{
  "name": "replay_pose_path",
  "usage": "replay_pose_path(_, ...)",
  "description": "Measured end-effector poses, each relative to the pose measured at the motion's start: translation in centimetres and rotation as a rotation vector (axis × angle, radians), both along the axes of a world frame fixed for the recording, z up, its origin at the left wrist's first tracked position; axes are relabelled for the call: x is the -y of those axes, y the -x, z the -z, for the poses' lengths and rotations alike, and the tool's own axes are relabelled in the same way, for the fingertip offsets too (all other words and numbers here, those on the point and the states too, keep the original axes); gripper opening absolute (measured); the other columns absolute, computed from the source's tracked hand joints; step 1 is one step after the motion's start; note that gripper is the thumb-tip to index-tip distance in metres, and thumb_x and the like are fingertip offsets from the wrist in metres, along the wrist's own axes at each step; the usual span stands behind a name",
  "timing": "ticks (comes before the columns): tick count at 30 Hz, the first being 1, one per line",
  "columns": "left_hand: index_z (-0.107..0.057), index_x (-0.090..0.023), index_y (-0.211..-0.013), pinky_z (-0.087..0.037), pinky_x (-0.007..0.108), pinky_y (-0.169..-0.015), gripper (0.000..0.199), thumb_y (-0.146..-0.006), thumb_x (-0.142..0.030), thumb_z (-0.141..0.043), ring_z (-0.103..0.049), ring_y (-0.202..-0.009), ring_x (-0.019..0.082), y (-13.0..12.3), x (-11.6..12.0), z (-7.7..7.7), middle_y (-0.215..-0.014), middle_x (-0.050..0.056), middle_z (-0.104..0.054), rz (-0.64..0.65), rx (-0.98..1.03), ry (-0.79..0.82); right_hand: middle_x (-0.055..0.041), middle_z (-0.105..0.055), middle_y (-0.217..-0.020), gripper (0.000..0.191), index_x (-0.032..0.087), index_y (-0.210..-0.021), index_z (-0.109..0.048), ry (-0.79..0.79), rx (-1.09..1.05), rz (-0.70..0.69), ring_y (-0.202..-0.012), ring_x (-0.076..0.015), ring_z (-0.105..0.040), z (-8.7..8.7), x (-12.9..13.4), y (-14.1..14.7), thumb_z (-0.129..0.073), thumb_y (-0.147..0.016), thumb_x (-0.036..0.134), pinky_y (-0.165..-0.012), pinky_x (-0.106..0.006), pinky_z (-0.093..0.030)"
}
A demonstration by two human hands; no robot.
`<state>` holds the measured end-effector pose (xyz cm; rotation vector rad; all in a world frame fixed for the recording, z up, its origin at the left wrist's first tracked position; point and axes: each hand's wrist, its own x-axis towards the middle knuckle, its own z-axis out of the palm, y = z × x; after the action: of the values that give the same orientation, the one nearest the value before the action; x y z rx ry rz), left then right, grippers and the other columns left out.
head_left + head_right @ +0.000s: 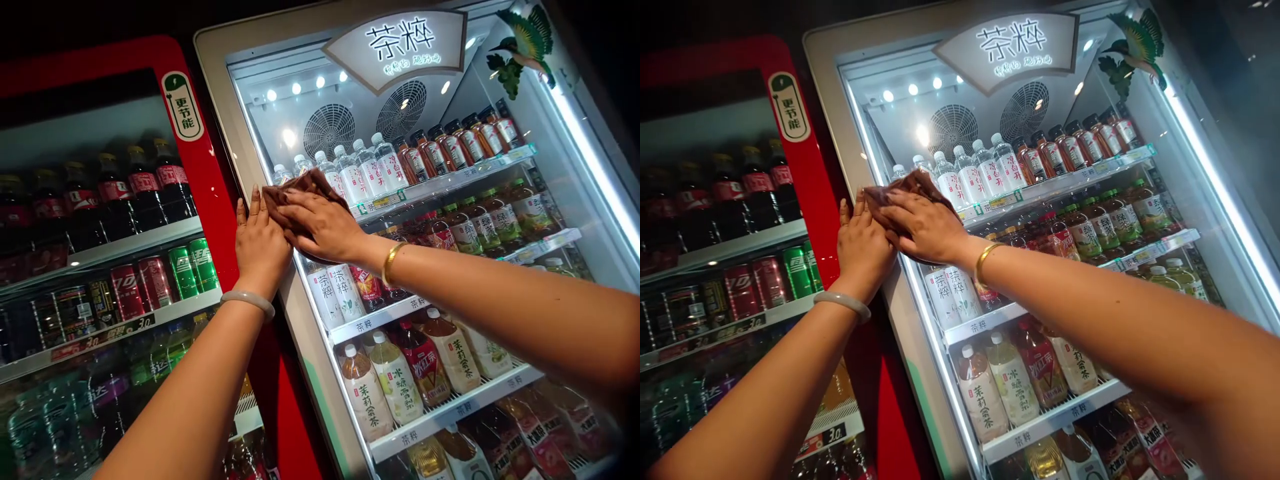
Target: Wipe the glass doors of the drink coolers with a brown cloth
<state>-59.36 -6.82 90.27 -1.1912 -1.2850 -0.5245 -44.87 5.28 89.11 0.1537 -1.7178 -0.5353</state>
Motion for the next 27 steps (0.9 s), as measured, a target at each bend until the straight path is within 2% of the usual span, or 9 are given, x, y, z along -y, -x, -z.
replay_pose_path(3, -0.032, -0.007, -0.162, -0.001, 0.046, -0.134, 0.066, -0.099, -0.028, -0.033, -0.016, -0.163, 0.024, -0.7, -0.3, -0.2, -0.171, 0.015, -0.030, 0.006, 0.012, -0.012, -0.0092, -0.046, -0.163, 0.057, 0.021, -0.148, -0.054, -0.136, 0.174, 0.037, -0.151, -0.0261, -0.043, 0.0, -2.3, -2.9, -0.061, -0.092, 0.027, -0.127, -0.050, -0.034)
replay_pose_path(6, -0.029, -0.008, -0.163, -0.003, 0.051, -0.134, 0.067, -0.100, -0.029, -0.034, -0.014, -0.164, 0.026, -2.7, -1.8, -0.9, -0.174, 0.014, -0.022, 0.024, 0.010, -0.010, -0.0089, -0.048, -0.162, 0.052, 0.022, -0.143, -0.058, 0.074, -0.032, 0.063, -0.154, -0.0294, -0.039, -1.4, -3.5, -3.9, -0.061, -0.091, 0.028, -0.131, -0.059, -0.021)
replay_pose_path(9, -0.030, -0.005, -0.162, -0.007, 0.050, -0.134, 0.067, -0.099, -0.025, -0.034, -0.014, -0.164, 0.026, -4.7, -3.5, -1.6, -0.174, 0.015, -0.021, 0.059, 0.037, -0.019, -0.0082, -0.049, -0.162, 0.049, 0.023, -0.141, -0.060, 0.244, -0.241, 0.039, -0.155, -0.0302, -0.036, -2.2, -3.1, -2.7, -0.059, -0.092, 0.029, -0.132, -0.064, -0.011)
replay_pose_path(12, -0.035, -0.006, -0.161, -0.008, 0.048, -0.135, 0.066, -0.097, -0.024, -0.036, -0.015, -0.163, 0.027, -5.6, -4.4, -1.7, -0.172, 0.015, -0.028, 0.088, 0.056, -0.042, -0.0044, -0.051, -0.160, 0.047, 0.025, -0.141, -0.058, 0.059, -0.107, 0.032, -0.151, -0.0232, -0.042, -1.6, -3.9, -3.4, -0.054, -0.095, 0.026, -0.133, -0.055, -0.018)
replay_pose_path(15, -0.032, -0.002, -0.161, -0.009, 0.048, -0.134, 0.066, -0.100, -0.026, -0.034, -0.016, -0.163, 0.028, -5.5, -4.6, -1.4, -0.171, 0.019, -0.029, 0.091, 0.044, -0.039, -0.0026, -0.055, -0.157, 0.043, 0.027, -0.138, -0.060, -0.105, 0.036, 0.063, -0.147, -0.0212, -0.048, -1.6, -6.3, -6.8, -0.054, -0.096, 0.029, -0.132, -0.051, -0.024)
replay_pose_path(18, -0.032, 0.000, -0.161, -0.009, 0.050, -0.134, 0.065, -0.103, -0.031, -0.031, -0.016, -0.163, 0.029, -5.4, -4.7, -1.2, -0.171, 0.021, -0.026, 0.093, 0.027, -0.030, -0.0074, -0.056, -0.155, 0.044, 0.023, -0.136, -0.063, 0.124, -0.153, 0.110, -0.148, -0.0269, -0.046, -2.7, -7.2, -8.1, -0.054, -0.093, 0.024, -0.131, -0.057, -0.022)
replay_pose_path(21, -0.032, -0.002, -0.161, -0.010, 0.051, -0.134, 0.065, -0.102, -0.030, -0.031, -0.018, -0.162, 0.030, -5.4, -4.8, -1.2, -0.171, 0.020, -0.028, 0.102, 0.012, -0.039, -0.0126, -0.053, -0.158, 0.046, 0.017, -0.137, -0.062, 0.315, -0.324, 0.118, -0.152, -0.0307, -0.042, -3.0, -5.5, -5.5, -0.056, -0.092, 0.022, -0.133, -0.059, -0.017)
replay_pose_path(24, -0.036, -0.003, -0.160, -0.013, 0.050, -0.134, 0.064, -0.099, -0.024, -0.036, -0.020, -0.162, 0.030, -5.2, -4.9, -1.2, -0.170, 0.019, -0.031, 0.106, 0.004, -0.039, -0.0124, -0.051, -0.159, 0.047, 0.019, -0.141, -0.059, 0.058, -0.177, 0.062, -0.151, -0.0279, -0.044, -1.3, -4.1, -3.6, -0.057, -0.095, 0.030, -0.130, -0.055, -0.028)
replay_pose_path(27, -0.036, -0.003, -0.160, -0.015, 0.050, -0.134, 0.063, -0.100, -0.023, -0.036, -0.022, -0.161, 0.030, -5.3, -4.9, -1.1, -0.170, 0.019, -0.031, 0.096, 0.012, -0.042, -0.0121, -0.057, -0.154, 0.046, 0.021, -0.140, -0.059, -0.156, 0.010, 0.001, -0.147, -0.0247, -0.049, -0.1, -5.2, -5.6, -0.057, -0.095, 0.031, -0.123, -0.048, -0.041)
